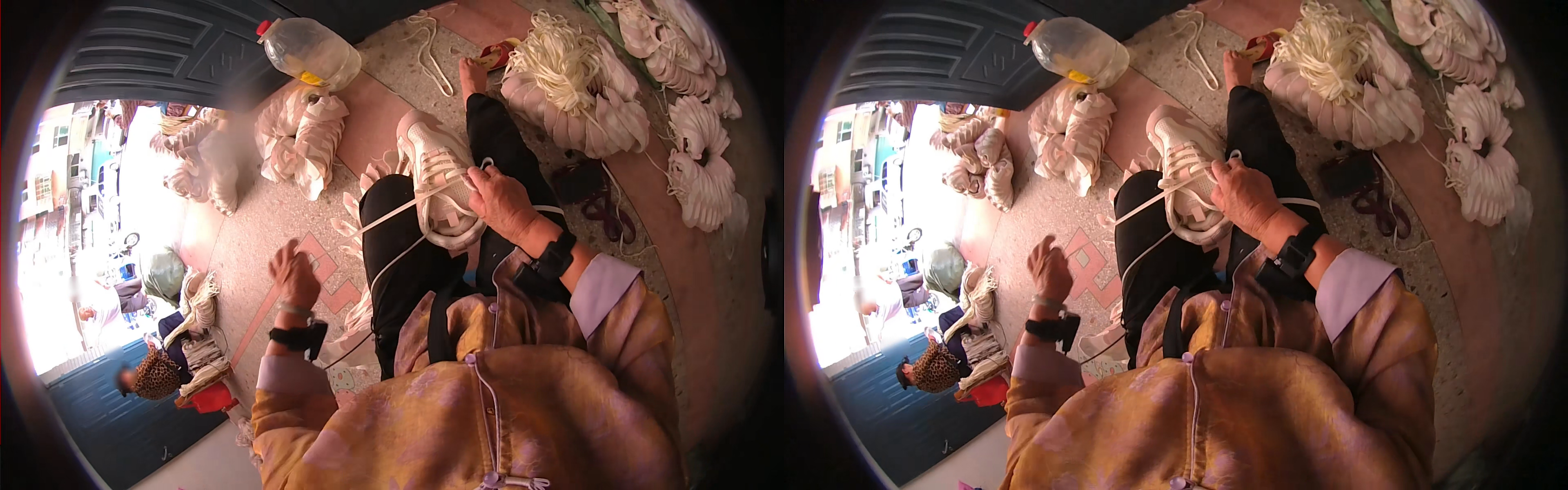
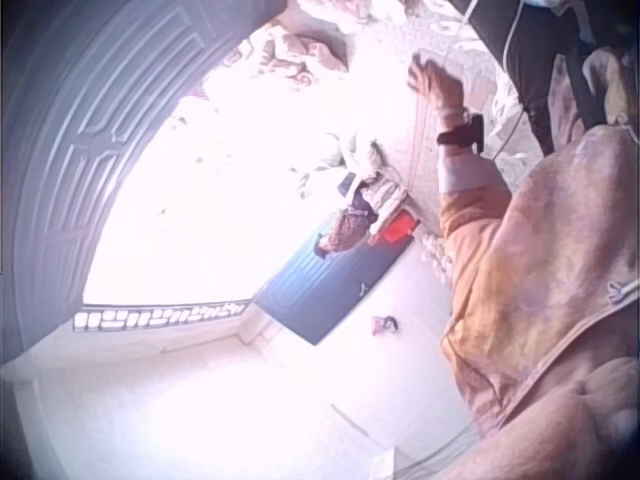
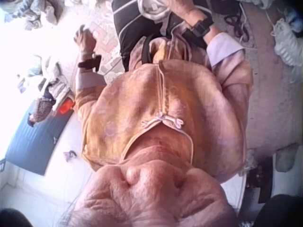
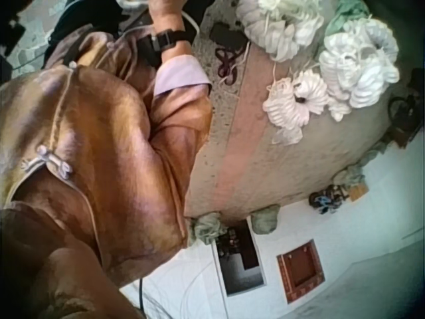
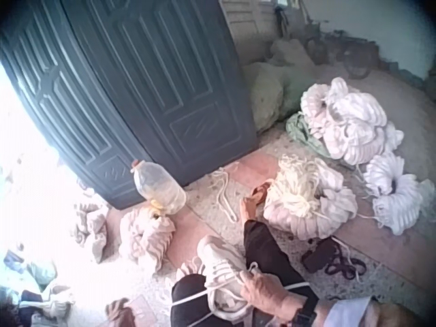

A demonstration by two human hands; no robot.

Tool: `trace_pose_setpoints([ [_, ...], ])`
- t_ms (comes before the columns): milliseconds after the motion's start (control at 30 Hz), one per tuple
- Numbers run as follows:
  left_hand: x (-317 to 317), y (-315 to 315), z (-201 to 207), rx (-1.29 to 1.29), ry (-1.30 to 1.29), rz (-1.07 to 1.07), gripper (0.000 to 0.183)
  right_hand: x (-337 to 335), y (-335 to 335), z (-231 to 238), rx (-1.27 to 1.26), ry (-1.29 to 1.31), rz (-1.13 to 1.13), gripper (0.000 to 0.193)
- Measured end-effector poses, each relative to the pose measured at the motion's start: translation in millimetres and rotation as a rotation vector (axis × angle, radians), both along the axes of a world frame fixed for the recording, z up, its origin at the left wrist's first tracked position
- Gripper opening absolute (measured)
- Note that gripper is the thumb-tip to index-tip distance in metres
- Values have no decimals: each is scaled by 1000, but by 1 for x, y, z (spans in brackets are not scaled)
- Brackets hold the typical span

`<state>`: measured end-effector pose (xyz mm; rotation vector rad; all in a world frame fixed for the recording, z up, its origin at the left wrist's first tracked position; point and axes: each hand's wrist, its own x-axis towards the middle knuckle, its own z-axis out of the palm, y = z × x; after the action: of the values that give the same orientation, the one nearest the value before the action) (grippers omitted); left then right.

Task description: Lacing and grouping white athletic shoes.

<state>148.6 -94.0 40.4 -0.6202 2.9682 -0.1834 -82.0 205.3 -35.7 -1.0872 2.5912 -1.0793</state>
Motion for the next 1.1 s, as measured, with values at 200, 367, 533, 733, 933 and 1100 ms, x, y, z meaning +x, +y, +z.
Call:
trace_pose_setpoints([
  [200, 43, -17, -5, 18, -358, 397, 8, -1, 3, 12, -84, -125, -39, 30],
  [367, -3, 17, -16, 307, 135, 22, 15, -15, 1, 6, -242, -595, -194, 33],
  [533, -81, 68, -21, 506, 289, -167, 25, -32, -4, 20, -140, -957, -222, 31],
  [733, -120, 97, -36, 429, 209, -317, 16, -26, -5, 17, -131, -849, -75, 45],
  [933, -113, 95, -41, 387, 178, -425, 6, -26, -9, -4, -104, -445, 23, 49],
  [1100, -83, 86, -4, 322, 97, -421, 5, -27, -7, 0, -41, -509, 1, 46],
])
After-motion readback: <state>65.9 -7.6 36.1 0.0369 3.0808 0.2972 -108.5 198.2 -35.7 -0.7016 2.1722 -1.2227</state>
